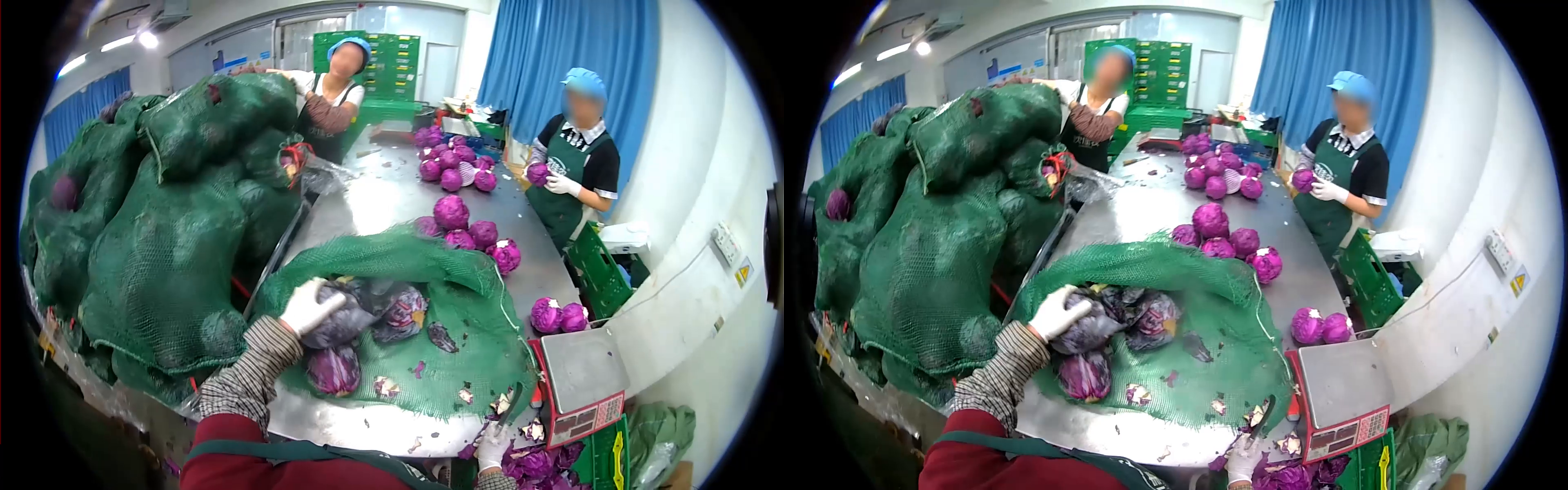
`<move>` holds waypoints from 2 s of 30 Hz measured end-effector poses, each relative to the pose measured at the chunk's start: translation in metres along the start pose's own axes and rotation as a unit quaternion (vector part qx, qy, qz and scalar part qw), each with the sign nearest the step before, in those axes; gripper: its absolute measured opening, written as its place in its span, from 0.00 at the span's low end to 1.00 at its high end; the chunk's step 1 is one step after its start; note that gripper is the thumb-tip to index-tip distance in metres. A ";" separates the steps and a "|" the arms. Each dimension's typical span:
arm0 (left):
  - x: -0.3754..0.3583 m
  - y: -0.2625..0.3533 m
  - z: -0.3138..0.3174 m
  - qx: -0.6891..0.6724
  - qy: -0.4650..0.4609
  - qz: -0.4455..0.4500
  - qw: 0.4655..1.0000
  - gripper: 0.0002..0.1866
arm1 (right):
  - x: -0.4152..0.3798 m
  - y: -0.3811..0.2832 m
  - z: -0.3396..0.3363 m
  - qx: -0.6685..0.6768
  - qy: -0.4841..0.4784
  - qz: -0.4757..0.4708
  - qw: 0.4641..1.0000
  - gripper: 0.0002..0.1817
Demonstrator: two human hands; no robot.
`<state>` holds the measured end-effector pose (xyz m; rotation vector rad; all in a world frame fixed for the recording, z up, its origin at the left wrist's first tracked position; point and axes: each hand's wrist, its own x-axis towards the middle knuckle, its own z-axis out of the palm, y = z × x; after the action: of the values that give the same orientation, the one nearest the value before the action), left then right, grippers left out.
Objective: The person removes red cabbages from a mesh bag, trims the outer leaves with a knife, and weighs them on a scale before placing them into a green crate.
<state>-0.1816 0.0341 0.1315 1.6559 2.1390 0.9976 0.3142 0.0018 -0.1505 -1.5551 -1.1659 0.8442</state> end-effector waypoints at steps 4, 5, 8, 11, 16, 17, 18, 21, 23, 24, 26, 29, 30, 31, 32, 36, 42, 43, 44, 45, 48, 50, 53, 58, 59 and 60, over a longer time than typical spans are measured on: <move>0.006 0.048 0.077 0.051 0.018 0.176 0.983 0.37 | -0.015 -0.055 -0.002 0.070 -0.014 0.079 0.994 0.13; 0.011 0.063 0.094 0.098 -0.041 0.192 0.976 0.37 | -0.016 -0.056 -0.002 0.037 -0.011 0.064 0.997 0.14; 0.016 0.083 0.149 0.214 -0.091 0.261 0.937 0.39 | -0.009 0.012 0.002 -0.124 0.026 -0.101 0.987 0.11; 0.020 0.122 0.166 0.243 -0.336 0.218 0.884 0.41 | -0.031 -0.072 -0.004 0.044 0.001 0.009 0.999 0.07; 0.056 0.136 0.223 0.183 -0.208 0.311 0.909 0.43 | -0.022 -0.009 0.013 -0.128 0.075 -0.120 0.982 0.10; 0.071 0.145 0.226 0.211 -0.154 0.341 0.903 0.45 | -0.022 -0.008 0.018 -0.082 0.068 -0.099 0.989 0.09; 0.083 0.153 0.229 0.232 -0.102 0.369 0.894 0.47 | -0.023 -0.008 0.018 -0.039 0.062 -0.077 0.994 0.08; 0.127 0.169 0.233 0.352 -0.052 0.347 0.868 0.54 | -0.025 -0.020 0.001 -0.292 0.058 -0.301 0.906 0.14; 0.169 0.138 0.262 0.405 -0.020 0.323 0.855 0.42 | -0.020 -0.021 0.003 -0.302 0.058 -0.291 0.906 0.14; 0.195 0.102 0.291 0.396 0.038 0.346 0.850 0.36 | -0.024 -0.020 0.001 -0.312 0.054 -0.283 0.905 0.14; 0.195 0.118 0.261 0.228 -0.276 0.190 0.914 0.23 | -0.028 -0.040 -0.005 -0.178 0.017 -0.072 0.981 0.14; 0.159 0.120 0.243 0.048 -0.304 0.248 0.918 0.15 | -0.020 -0.042 -0.003 -0.113 0.072 -0.055 0.989 0.09; 0.139 0.131 0.219 -0.014 -0.380 0.271 0.884 0.15 | -0.020 -0.035 -0.001 -0.124 0.084 -0.055 0.987 0.09; 0.118 0.142 0.191 -0.049 -0.455 0.300 0.837 0.13 | -0.019 -0.030 0.002 -0.033 0.085 0.011 0.996 0.10; 0.096 0.164 0.151 -0.086 -0.528 0.322 0.781 0.14 | -0.020 -0.022 0.003 0.057 0.085 0.082 0.991 0.10; 0.120 0.202 0.044 -0.238 -0.392 0.302 0.835 0.05 | -0.026 -0.064 0.000 0.122 0.082 0.117 0.982 0.10; 0.141 0.244 0.027 -0.287 -0.151 0.236 0.916 0.09 | -0.021 -0.018 0.000 0.125 0.060 0.066 0.988 0.13; 0.133 0.256 0.028 -0.205 -0.077 0.233 0.947 0.10 | -0.021 -0.018 -0.002 0.138 0.043 0.082 0.986 0.10; 0.151 0.242 0.055 -0.175 -0.018 0.300 0.938 0.13 | -0.021 -0.019 -0.004 0.150 0.025 0.099 0.983 0.08; 0.170 0.221 0.088 -0.040 -0.028 0.291 0.955 0.19 | -0.021 -0.012 -0.007 0.303 -0.009 0.116 0.946 0.07; 0.140 0.201 0.121 0.166 -0.022 0.377 0.911 0.41 | -0.022 -0.015 -0.003 0.198 0.011 0.046 0.979 0.08; 0.086 0.193 0.129 0.066 -0.092 0.394 0.912 0.41 | -0.022 0.001 0.001 0.116 0.024 0.021 0.993 0.09; 0.009 0.169 0.140 0.018 -0.266 0.357 0.895 0.44 | -0.023 0.005 0.003 0.004 0.048 -0.049 0.998 0.11; -0.075 0.109 0.171 0.248 -0.380 0.440 0.774 0.48 | -0.017 -0.001 0.004 -0.004 0.038 -0.072 0.997 0.09; -0.072 0.104 0.176 0.244 -0.377 0.417 0.790 0.47 | -0.016 -0.006 0.003 0.005 0.029 -0.071 0.997 0.10; -0.064 0.102 0.179 0.241 -0.372 0.394 0.805 0.47 | -0.017 -0.012 0.002 0.020 0.017 -0.061 0.998 0.10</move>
<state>0.0193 0.0509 0.0545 2.6736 1.1872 -0.1846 0.3037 -0.0131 -0.1400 -1.4441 -1.1991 0.7523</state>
